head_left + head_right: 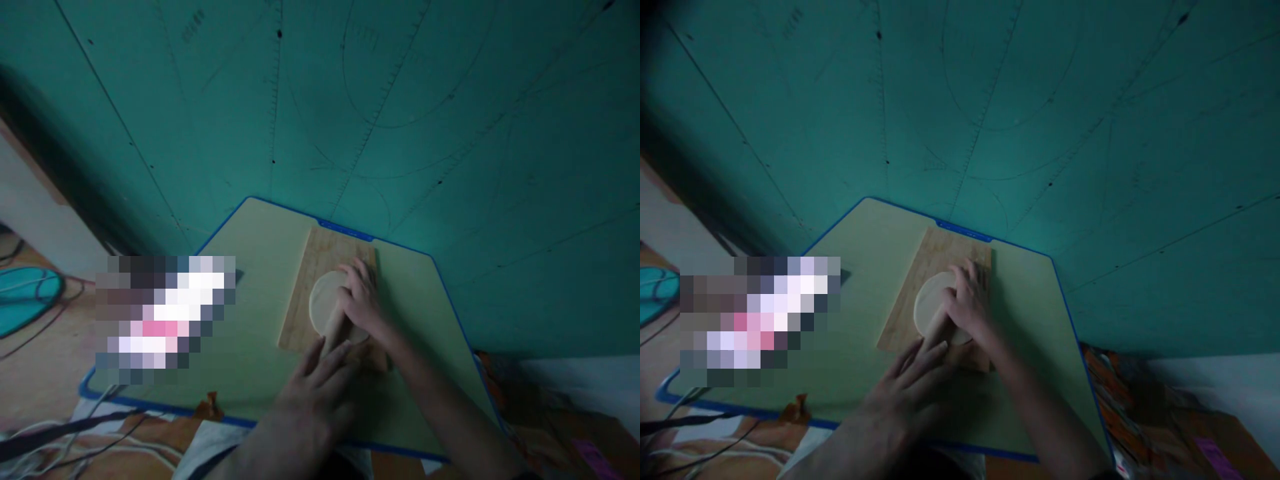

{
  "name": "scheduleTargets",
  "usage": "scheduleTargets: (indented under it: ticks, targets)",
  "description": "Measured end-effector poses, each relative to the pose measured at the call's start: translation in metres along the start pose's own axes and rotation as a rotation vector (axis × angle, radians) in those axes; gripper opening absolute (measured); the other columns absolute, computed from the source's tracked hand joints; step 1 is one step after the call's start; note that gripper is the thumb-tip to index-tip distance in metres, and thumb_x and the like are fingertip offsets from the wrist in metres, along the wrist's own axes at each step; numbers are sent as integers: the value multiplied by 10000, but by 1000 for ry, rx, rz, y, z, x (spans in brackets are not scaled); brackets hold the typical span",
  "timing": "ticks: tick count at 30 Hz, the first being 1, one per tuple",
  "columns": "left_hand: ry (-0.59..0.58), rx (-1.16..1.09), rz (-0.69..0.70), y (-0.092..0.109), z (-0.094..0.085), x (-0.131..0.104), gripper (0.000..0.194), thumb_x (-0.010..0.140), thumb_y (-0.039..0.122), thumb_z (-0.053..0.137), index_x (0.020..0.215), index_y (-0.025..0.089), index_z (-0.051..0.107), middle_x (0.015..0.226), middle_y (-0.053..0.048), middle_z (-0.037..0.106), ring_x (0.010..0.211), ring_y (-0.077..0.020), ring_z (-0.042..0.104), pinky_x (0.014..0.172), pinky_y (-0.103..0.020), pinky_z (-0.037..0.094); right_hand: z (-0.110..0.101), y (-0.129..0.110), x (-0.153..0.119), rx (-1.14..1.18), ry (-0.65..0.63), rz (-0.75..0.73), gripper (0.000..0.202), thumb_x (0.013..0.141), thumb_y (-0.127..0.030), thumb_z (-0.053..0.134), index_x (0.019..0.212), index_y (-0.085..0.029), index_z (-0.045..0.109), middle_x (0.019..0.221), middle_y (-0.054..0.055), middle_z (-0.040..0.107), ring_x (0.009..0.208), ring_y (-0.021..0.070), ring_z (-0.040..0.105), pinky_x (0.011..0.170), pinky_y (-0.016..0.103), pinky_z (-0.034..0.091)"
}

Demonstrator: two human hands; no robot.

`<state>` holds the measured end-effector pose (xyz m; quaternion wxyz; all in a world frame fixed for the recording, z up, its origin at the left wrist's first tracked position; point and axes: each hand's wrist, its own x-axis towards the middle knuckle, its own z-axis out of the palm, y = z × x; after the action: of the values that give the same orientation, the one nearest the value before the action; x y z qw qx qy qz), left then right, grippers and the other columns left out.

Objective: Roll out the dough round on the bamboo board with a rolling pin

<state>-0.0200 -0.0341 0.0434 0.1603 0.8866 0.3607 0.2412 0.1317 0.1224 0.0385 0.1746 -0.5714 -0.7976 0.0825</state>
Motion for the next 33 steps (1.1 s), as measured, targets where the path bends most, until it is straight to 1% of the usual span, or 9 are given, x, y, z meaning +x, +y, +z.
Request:
scheduleTargets:
  ticks: [5,8,11,14,17,21,24,29,33]
  targets:
    - [-36,-55,-51,4,1,14,319,990,271,567,1293,231,658,1503,-92,547,1515,-294,312,1253,-579,218,1,-7,11,-8,-80,33,509,866,-212,498,1364,-136,573,1520,182,437,1426,343,375,1199,510,267]
    - [-36,-43,-99,-5,1,4,416,945,161,572,1346,255,623,1477,-72,573,1522,-301,296,1241,-576,261,5,-29,27,-7,-104,-53,477,882,-197,488,1346,-149,587,1538,164,422,1419,311,382,1195,470,269]
    - [27,-6,-155,-12,-3,-14,534,887,71,539,1376,279,596,1576,-77,461,1527,-324,277,1196,-598,345,13,-56,43,-16,-123,-131,408,888,-189,494,1267,-150,638,1451,144,513,1387,283,405,1189,424,268]
    - [110,56,-199,-17,-6,-29,508,848,50,510,1311,219,636,1634,-133,351,1516,-358,294,1147,-617,409,22,-76,55,-19,-116,-152,376,900,-190,484,1237,-170,649,1345,135,587,1339,278,439,1163,453,288]
    - [164,125,-209,-19,-1,-37,461,852,52,485,1264,176,649,1602,-160,401,1501,-362,326,1138,-631,415,27,-83,58,-11,-95,-146,346,908,-186,469,1200,-192,652,1298,131,619,1296,281,472,1136,489,311]
    - [179,147,-202,-17,12,-31,392,907,70,492,1235,204,661,1629,-142,355,1533,-352,248,1152,-599,412,26,-73,54,11,-63,-184,333,879,-178,492,1162,-173,669,1256,131,641,1264,277,503,1118,440,348]
    - [141,133,-145,-10,18,-16,359,939,127,542,1263,234,653,1588,-93,436,1556,-336,168,1198,-581,356,18,-51,47,-11,-78,-201,374,874,-187,509,1213,-160,665,1368,144,595,1331,281,465,1152,442,322]
    - [60,77,-41,4,16,15,299,988,306,562,1251,216,672,1435,-62,606,1492,-283,353,1254,-511,286,1,-11,31,-78,-187,-122,527,923,-205,456,1440,-145,538,1602,177,372,1493,312,310,1220,519,190]
    - [78,98,-31,3,19,16,339,1005,333,527,1295,209,650,1417,-52,624,1469,-283,392,1253,-503,283,-2,-9,27,-76,-189,-79,565,935,-200,420,1495,-153,477,1641,176,308,1532,320,236,1232,557,119]
